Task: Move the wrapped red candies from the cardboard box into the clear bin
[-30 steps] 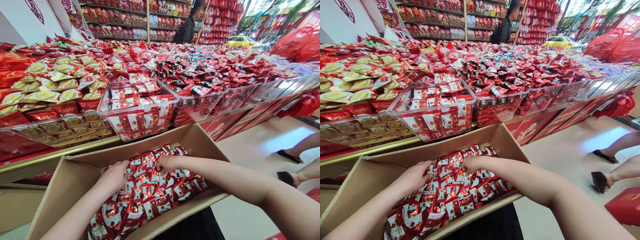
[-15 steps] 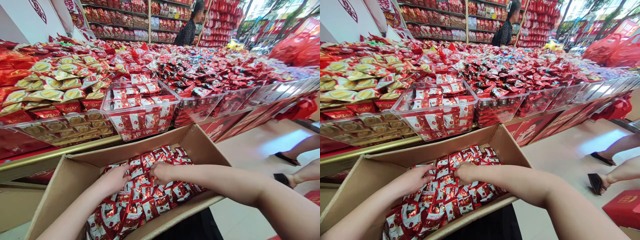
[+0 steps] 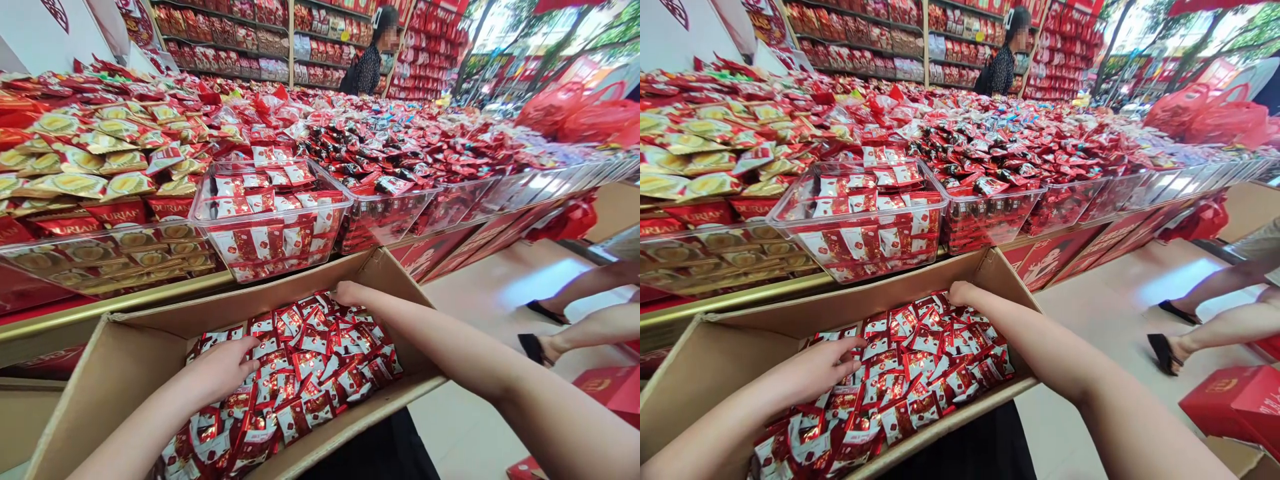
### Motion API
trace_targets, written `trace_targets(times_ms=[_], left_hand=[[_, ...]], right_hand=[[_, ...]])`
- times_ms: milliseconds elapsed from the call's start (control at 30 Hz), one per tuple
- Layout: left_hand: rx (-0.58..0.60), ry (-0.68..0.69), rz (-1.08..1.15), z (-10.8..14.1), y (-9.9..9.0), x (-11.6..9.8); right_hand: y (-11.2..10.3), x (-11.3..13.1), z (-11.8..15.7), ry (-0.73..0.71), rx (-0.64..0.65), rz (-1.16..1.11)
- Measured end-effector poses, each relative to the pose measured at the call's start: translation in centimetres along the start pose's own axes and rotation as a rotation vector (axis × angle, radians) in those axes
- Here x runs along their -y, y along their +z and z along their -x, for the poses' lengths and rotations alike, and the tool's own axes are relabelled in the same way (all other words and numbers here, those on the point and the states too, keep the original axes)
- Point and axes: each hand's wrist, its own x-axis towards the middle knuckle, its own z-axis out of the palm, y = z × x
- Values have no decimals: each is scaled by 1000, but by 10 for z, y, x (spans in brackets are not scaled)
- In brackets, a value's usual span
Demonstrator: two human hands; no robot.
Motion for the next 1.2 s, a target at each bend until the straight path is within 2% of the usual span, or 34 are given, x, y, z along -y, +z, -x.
trace_targets(times_ms=[167,300,433,533,600,633,700,767,833,867,967,1133,1200], left_hand=[[1,7,76,0,0,0],[-11,16,213,0,-1,-7],[47,-40,461,8,-3,-26],[194,-88,884,17,-5,-42],[226,-34,1163,23,-7,-49],[191,8,1231,26,-9,-52],[57,80,1216,29,-13,-55],[-42,90,1155,32,-18,-57],[-77,106,1103,33,-21,-58],[-83,132,1079,33,-21,-59],[-114,214,960,35,-21,-63],[-147,220,685,39,-18,-66],[-204,235,634,40,-16,-66]], right_hand=[[7,7,0,-45,43,-12],[-1,18,16,-166,-16,-3],[-15,43,52,-491,-160,-50],[-23,63,80,-859,-382,-46],[-28,70,92,-1049,-486,-56],[-30,70,96,-1088,-504,-103],[-35,66,99,-1061,-504,-328],[-39,61,100,-937,-419,-647],[-40,60,100,-777,-307,-874],[-40,61,101,-715,-279,-915],[-40,71,103,-644,-351,-822],[-38,80,104,-692,-520,-691],[-38,80,104,-670,-579,-671]])
